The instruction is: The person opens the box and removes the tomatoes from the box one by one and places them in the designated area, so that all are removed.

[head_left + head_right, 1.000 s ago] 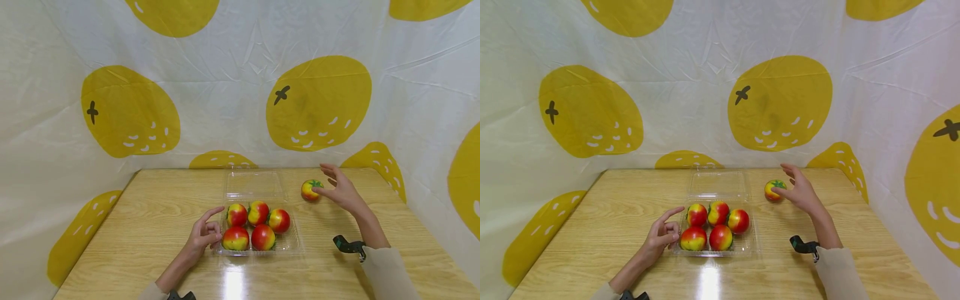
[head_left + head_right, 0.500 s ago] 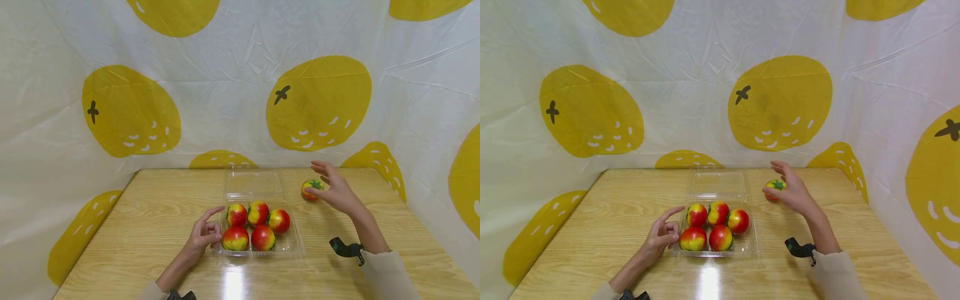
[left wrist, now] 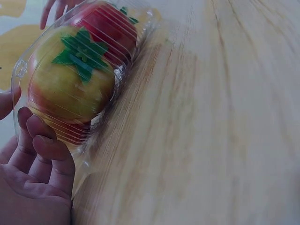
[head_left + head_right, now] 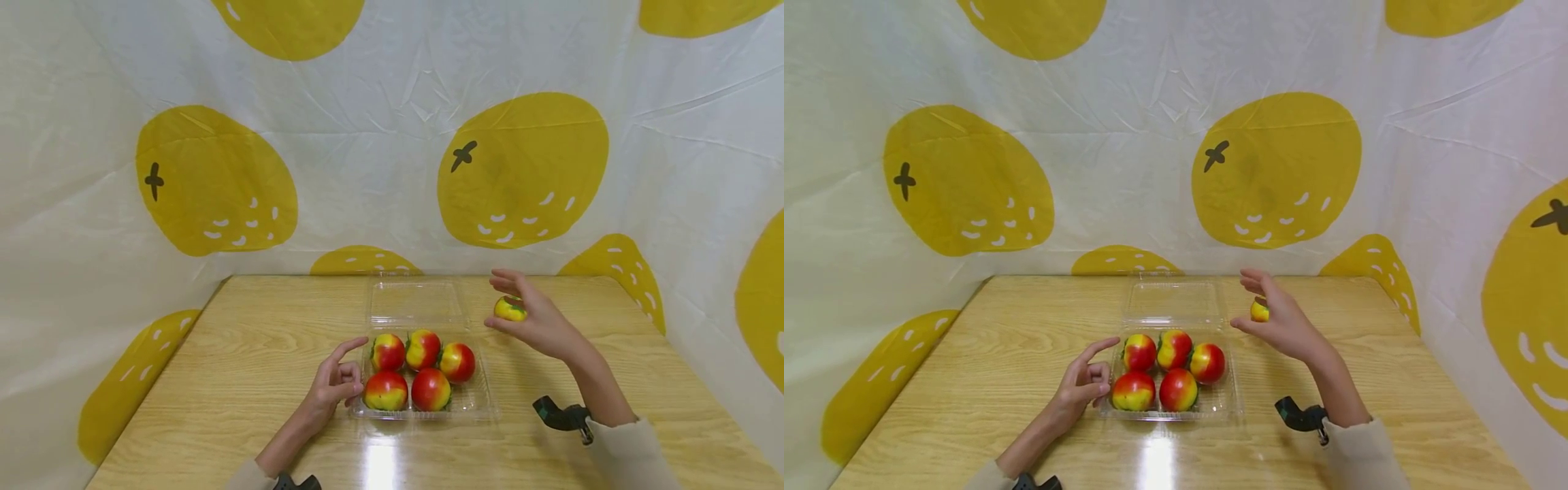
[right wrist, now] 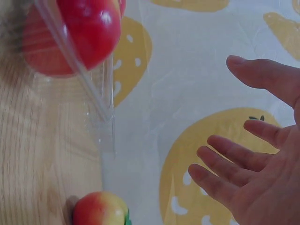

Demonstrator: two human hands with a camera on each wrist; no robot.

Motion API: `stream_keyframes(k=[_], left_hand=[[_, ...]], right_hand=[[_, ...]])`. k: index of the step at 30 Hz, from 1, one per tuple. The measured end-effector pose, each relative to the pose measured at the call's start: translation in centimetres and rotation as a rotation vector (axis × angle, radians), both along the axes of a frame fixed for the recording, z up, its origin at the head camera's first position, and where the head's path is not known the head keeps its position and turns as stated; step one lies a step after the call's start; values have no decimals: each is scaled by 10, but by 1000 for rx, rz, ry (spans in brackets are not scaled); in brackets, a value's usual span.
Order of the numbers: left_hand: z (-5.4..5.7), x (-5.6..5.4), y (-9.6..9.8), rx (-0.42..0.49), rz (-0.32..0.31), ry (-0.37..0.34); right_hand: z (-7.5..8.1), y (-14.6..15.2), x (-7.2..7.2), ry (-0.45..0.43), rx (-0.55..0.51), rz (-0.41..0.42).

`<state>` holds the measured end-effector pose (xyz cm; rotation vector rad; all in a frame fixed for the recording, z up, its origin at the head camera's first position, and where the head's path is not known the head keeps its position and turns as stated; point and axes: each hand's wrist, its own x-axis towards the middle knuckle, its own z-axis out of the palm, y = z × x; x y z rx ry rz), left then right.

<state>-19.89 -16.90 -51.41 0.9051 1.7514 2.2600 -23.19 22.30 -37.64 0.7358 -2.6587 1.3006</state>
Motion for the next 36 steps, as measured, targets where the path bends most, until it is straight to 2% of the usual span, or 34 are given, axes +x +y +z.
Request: stream_keyframes(k=[6, 13, 26, 36], left_hand=[[-2, 0, -1, -2, 5, 9], [-2, 1, -4, -10, 12, -3], [-2, 0, -2, -21, 13, 1], [0, 0, 0, -17, 10, 5]], right_hand=[[-1, -10, 2, -7, 48, 58], [-9, -24, 2, -56, 24, 120], [-18, -36, 5, -71, 64, 155], [-23, -41, 9, -80, 135, 180]])
